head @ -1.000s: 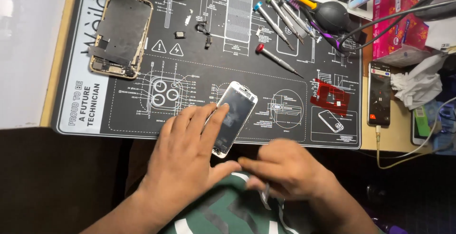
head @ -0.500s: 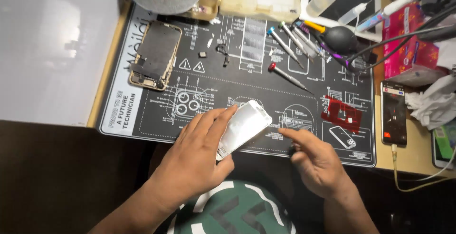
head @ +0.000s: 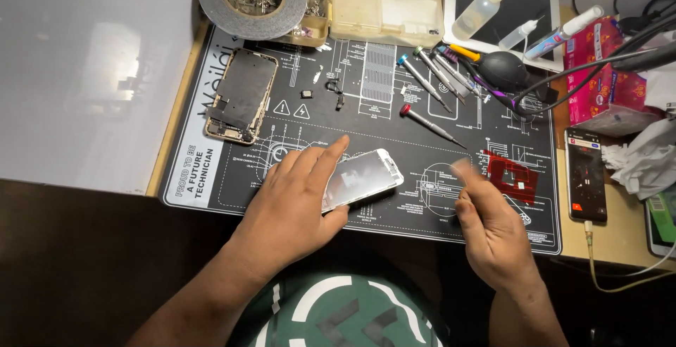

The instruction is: Assembling internal components like the front camera and sensors onto a new mobile phone screen assembly using tweezers and a spudger.

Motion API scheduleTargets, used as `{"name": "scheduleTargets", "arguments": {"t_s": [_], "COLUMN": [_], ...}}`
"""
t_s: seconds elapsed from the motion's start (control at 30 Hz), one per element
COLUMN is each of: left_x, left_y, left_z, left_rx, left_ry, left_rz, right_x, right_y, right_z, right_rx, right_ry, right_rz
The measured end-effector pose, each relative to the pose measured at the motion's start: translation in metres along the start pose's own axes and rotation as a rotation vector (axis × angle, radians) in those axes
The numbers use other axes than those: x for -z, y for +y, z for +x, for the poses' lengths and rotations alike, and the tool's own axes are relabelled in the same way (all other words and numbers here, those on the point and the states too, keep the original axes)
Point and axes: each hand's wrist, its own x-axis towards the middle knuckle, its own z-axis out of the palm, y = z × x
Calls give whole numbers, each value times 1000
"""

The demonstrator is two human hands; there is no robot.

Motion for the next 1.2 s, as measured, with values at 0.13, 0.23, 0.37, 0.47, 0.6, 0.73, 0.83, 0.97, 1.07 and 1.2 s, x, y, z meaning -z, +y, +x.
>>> {"name": "scheduleTargets", "arguments": {"t_s": [0.13, 0.23, 0.37, 0.47, 0.6, 0.73, 0.83, 0.97, 1.07, 1.2], "left_x": [-5, -12, -12, 11, 29, -13, -20, -17, -12, 0], "left_y": [0, 7, 12, 15, 17, 6, 11, 11, 13, 17], "left_z": [5, 8, 11, 15, 21, 20, 25, 33, 38, 36], "left_rx": [16, 18, -3, 108, 228, 11, 22, 26, 50, 115], "left_ry": [22, 81, 144, -2, -194, -7, 59, 36, -8, -51], "left_rz": [-28, 20, 105, -58, -160, 113, 207, 63, -3, -154], "right_x": [-4, -6, -3, -2, -1, -2, -3, -7, -9, -9], "right_y": [6, 12, 1, 1, 10, 3, -5, 1, 3, 10], "right_z": [0, 2, 7, 4, -2, 9, 13, 13, 17, 16], "right_rx": [8, -64, -159, -1, 6, -88, -157, 58, 100, 137], "right_ry": [70, 163, 55, 96, 127, 61, 95, 204, 240, 246], "right_rz": [-59, 133, -83, -199, -64, -127, -235, -136, -77, -22]}}
